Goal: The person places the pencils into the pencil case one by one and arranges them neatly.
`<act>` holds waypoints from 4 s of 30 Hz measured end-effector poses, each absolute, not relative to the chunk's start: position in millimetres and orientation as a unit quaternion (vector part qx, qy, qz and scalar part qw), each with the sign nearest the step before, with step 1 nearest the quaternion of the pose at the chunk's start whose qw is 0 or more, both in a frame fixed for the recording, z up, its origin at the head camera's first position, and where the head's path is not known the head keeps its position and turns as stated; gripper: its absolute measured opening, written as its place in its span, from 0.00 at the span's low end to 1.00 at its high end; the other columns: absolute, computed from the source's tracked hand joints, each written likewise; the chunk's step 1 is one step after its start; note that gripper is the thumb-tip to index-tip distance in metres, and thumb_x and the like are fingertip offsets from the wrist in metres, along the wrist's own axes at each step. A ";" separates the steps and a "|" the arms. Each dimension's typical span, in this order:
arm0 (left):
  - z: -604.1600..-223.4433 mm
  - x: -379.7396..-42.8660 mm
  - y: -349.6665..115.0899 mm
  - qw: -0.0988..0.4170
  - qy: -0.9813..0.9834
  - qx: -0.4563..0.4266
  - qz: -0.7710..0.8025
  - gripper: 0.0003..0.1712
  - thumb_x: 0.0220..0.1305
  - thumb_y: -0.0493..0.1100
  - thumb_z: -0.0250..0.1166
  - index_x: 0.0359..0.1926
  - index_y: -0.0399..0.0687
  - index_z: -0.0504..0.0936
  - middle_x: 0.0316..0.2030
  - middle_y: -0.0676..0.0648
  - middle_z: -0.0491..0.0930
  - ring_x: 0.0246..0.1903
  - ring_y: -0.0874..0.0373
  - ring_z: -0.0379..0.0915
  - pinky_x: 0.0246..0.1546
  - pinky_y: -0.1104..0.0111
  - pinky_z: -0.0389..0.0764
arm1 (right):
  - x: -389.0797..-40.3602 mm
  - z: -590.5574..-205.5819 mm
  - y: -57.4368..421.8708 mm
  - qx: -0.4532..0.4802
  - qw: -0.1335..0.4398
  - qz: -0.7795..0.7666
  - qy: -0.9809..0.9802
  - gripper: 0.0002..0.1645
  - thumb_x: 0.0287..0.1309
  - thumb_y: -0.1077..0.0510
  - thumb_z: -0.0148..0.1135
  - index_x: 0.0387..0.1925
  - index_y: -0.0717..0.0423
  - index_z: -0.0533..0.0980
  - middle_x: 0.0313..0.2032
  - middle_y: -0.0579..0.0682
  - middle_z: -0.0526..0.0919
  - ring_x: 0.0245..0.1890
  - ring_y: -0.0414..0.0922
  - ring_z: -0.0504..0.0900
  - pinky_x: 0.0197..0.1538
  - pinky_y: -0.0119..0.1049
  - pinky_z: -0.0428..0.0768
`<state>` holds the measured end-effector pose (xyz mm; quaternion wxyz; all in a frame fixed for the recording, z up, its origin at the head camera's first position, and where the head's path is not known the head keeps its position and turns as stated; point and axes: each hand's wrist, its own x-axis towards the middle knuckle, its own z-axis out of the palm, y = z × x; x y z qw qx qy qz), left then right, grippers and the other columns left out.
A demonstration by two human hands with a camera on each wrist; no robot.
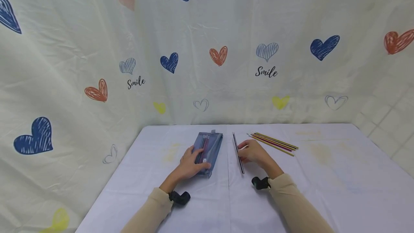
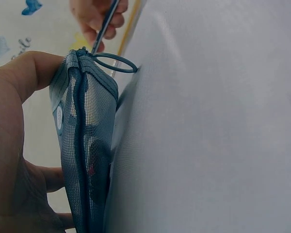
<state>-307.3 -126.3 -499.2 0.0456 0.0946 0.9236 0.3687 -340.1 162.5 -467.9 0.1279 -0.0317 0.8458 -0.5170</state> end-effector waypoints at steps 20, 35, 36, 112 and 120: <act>-498.9 -308.1 -126.4 0.043 0.924 0.092 0.368 0.50 0.58 0.67 0.68 0.76 0.51 0.66 0.80 0.35 0.45 0.80 0.35 0.38 0.74 0.34 0.46 | -329.9 -474.8 129.0 -0.037 0.151 -0.522 0.839 0.25 0.57 0.66 0.62 0.57 0.70 0.74 0.37 0.56 0.85 0.29 0.43 0.81 0.33 0.37 0.84; -500.5 -310.4 -126.0 0.048 0.926 0.091 0.363 0.50 0.58 0.69 0.66 0.76 0.54 0.65 0.81 0.37 0.44 0.80 0.36 0.37 0.75 0.35 0.46 | -329.6 -472.2 106.4 -0.009 0.164 -0.557 0.814 0.24 0.62 0.66 0.61 0.59 0.71 0.73 0.35 0.54 0.82 0.28 0.41 0.82 0.34 0.34 0.85; -500.6 -310.6 -125.9 0.048 0.927 0.092 0.361 0.50 0.58 0.69 0.66 0.76 0.54 0.65 0.81 0.37 0.44 0.80 0.36 0.37 0.75 0.36 0.46 | -330.3 -472.4 105.0 -0.005 0.164 -0.556 0.815 0.24 0.63 0.65 0.61 0.59 0.70 0.73 0.35 0.54 0.82 0.28 0.41 0.82 0.34 0.34 0.84; -501.3 -308.0 -127.8 0.049 0.919 0.101 0.377 0.50 0.58 0.69 0.67 0.76 0.53 0.65 0.81 0.36 0.43 0.80 0.36 0.36 0.75 0.35 0.44 | -349.6 -451.1 197.4 -0.070 0.058 -0.520 0.850 0.23 0.73 0.58 0.57 0.62 0.69 0.71 0.49 0.68 0.83 0.42 0.50 0.85 0.45 0.37 0.87; -502.7 -309.5 -127.9 0.049 0.921 0.105 0.373 0.51 0.58 0.70 0.66 0.77 0.53 0.65 0.81 0.36 0.43 0.80 0.35 0.36 0.75 0.35 0.45 | -354.9 -451.7 228.0 -0.081 0.015 -0.471 0.879 0.23 0.72 0.58 0.58 0.61 0.69 0.73 0.46 0.67 0.83 0.42 0.55 0.86 0.43 0.38 0.87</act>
